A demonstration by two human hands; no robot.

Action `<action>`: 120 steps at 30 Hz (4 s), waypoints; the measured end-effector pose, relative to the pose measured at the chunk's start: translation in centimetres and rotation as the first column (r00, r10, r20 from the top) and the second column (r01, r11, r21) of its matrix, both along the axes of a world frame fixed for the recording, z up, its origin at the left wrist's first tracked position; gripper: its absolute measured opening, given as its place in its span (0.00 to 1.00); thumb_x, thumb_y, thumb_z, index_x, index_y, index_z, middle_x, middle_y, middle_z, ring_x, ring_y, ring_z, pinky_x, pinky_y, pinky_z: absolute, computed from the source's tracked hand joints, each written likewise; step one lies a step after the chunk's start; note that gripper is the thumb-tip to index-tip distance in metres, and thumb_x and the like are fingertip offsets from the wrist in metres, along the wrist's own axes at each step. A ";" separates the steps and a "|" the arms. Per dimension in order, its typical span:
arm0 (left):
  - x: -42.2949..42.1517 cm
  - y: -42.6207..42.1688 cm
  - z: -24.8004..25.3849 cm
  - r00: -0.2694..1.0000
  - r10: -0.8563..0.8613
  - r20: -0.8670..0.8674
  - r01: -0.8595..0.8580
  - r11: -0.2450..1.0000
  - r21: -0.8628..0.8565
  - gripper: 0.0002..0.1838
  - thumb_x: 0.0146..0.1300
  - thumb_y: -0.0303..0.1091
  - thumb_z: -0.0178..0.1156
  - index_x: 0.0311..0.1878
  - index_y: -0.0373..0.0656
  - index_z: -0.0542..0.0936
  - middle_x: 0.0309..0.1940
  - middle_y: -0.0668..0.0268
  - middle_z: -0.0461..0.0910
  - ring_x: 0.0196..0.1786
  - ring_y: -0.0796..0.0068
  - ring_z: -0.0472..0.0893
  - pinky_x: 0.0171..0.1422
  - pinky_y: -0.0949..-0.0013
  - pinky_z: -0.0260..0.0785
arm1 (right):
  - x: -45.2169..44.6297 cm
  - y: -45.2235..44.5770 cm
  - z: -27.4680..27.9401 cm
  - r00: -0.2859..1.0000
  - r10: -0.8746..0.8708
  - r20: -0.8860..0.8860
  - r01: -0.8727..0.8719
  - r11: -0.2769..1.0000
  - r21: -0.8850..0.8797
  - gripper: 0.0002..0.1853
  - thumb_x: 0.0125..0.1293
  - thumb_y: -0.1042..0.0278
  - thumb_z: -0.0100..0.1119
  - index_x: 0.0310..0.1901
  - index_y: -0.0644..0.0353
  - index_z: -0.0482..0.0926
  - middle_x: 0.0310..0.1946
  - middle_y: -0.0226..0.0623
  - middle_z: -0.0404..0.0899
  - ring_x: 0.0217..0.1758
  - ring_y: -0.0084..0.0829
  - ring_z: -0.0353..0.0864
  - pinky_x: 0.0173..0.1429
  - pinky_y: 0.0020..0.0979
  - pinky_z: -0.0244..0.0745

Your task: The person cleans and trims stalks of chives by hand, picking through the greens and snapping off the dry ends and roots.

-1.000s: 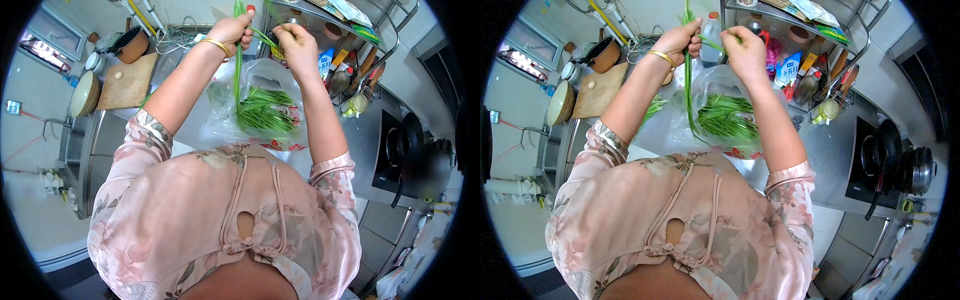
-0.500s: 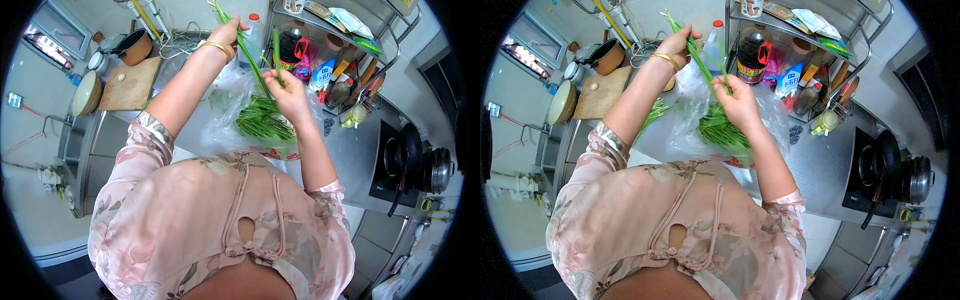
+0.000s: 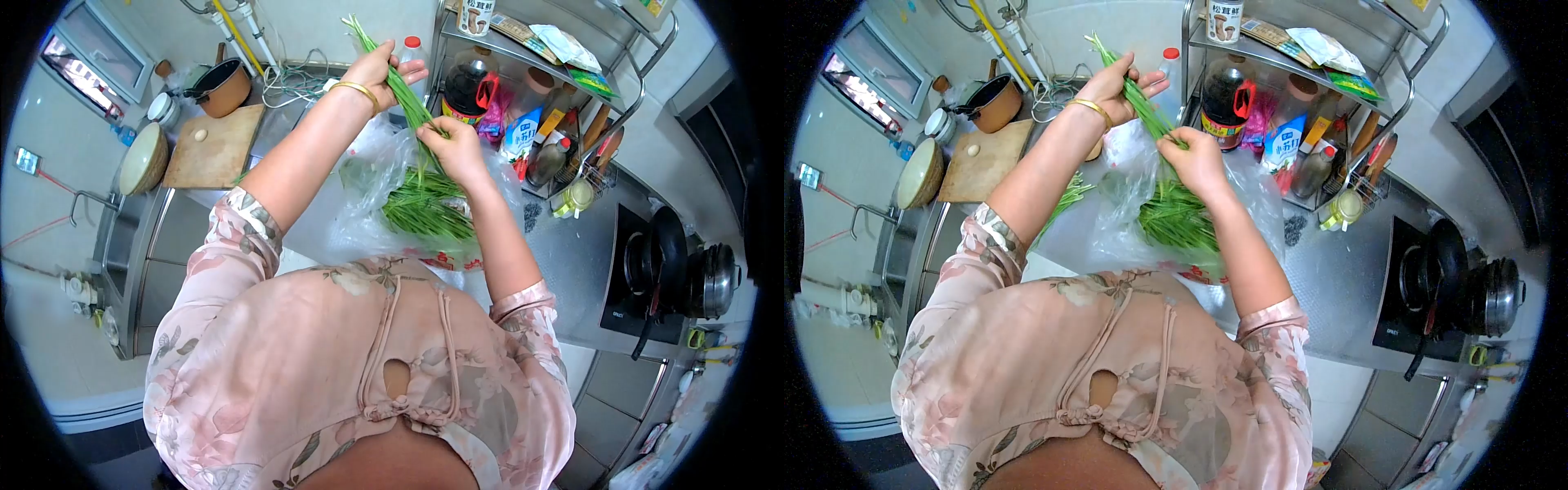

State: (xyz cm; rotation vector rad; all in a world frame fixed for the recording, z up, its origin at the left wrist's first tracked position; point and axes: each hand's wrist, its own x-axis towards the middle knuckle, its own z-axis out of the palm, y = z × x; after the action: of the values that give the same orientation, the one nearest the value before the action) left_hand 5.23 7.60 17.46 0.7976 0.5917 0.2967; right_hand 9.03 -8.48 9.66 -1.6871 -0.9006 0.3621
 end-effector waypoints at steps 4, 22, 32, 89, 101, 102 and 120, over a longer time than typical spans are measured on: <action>-0.7 0.7 -0.3 0.979 -0.171 0.111 0.180 0.981 -0.073 0.12 0.63 0.42 0.49 0.30 0.43 0.68 0.32 0.61 0.75 0.43 0.62 0.75 0.53 0.46 0.64 | 0.6 -1.0 1.2 0.752 0.263 -0.605 -0.241 0.963 0.119 0.09 0.57 0.64 0.57 0.31 0.61 0.76 0.19 0.23 0.72 0.17 0.15 0.64 0.21 0.19 0.56; -1.9 -0.7 0.4 0.973 -0.208 0.104 0.183 0.960 0.211 0.08 0.66 0.31 0.43 0.43 0.36 0.64 0.46 0.51 0.72 0.51 0.57 0.74 0.47 0.54 0.74 | 0.3 -0.9 2.4 0.998 -0.021 0.054 0.018 0.998 0.064 0.12 0.51 0.64 0.63 0.34 0.64 0.78 0.21 0.32 0.77 0.24 0.19 0.72 0.30 0.24 0.68; -2.3 0.0 -1.0 0.983 -0.185 0.007 0.167 0.901 0.400 0.07 0.64 0.34 0.48 0.41 0.41 0.66 0.34 0.61 0.75 0.39 0.67 0.78 0.38 0.62 0.77 | 1.8 -0.5 1.8 0.999 -0.012 -0.045 0.013 0.999 0.042 0.10 0.53 0.65 0.61 0.31 0.63 0.79 0.19 0.28 0.74 0.23 0.17 0.68 0.28 0.23 0.64; -2.8 -4.1 -4.2 0.969 -0.239 -0.065 0.188 0.538 0.822 0.12 0.64 0.40 0.48 0.34 0.39 0.70 0.20 0.71 0.69 0.21 0.82 0.66 0.26 0.76 0.60 | 1.9 0.6 1.2 0.954 0.115 -0.277 -0.108 0.993 0.043 0.08 0.49 0.67 0.54 0.23 0.64 0.74 0.16 0.27 0.69 0.22 0.18 0.64 0.26 0.24 0.60; -3.3 -0.3 0.1 0.982 -0.119 0.144 0.075 0.957 0.281 0.12 0.67 0.40 0.42 0.32 0.42 0.66 0.30 0.62 0.71 0.27 0.72 0.70 0.37 0.65 0.68 | 3.6 -1.8 -1.8 0.647 0.240 -0.724 -0.044 0.959 0.279 0.04 0.57 0.67 0.47 0.30 0.56 0.67 0.22 0.30 0.69 0.16 0.19 0.59 0.22 0.23 0.54; -3.5 -0.2 0.6 0.978 -0.121 0.168 0.086 0.976 0.197 0.12 0.67 0.40 0.42 0.32 0.43 0.67 0.31 0.62 0.72 0.29 0.72 0.70 0.40 0.64 0.69 | 3.4 -2.1 -1.5 0.630 0.256 -0.734 -0.046 0.955 0.294 0.04 0.57 0.67 0.47 0.31 0.56 0.67 0.22 0.30 0.68 0.16 0.19 0.59 0.22 0.23 0.55; -3.9 1.9 -0.7 0.862 -0.283 0.420 0.319 0.948 -0.015 0.15 0.68 0.41 0.40 0.32 0.42 0.71 0.42 0.57 0.73 0.48 0.62 0.73 0.54 0.55 0.64 | 2.0 -3.0 4.0 0.759 0.317 -0.569 -0.209 0.946 0.248 0.07 0.56 0.66 0.59 0.32 0.60 0.76 0.19 0.20 0.66 0.18 0.13 0.59 0.23 0.17 0.54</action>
State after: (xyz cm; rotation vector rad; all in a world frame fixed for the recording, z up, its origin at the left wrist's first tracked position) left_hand 1.34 9.46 16.76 0.7061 0.0731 0.1426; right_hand 11.01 -11.46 13.68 -1.1614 -0.6549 0.9357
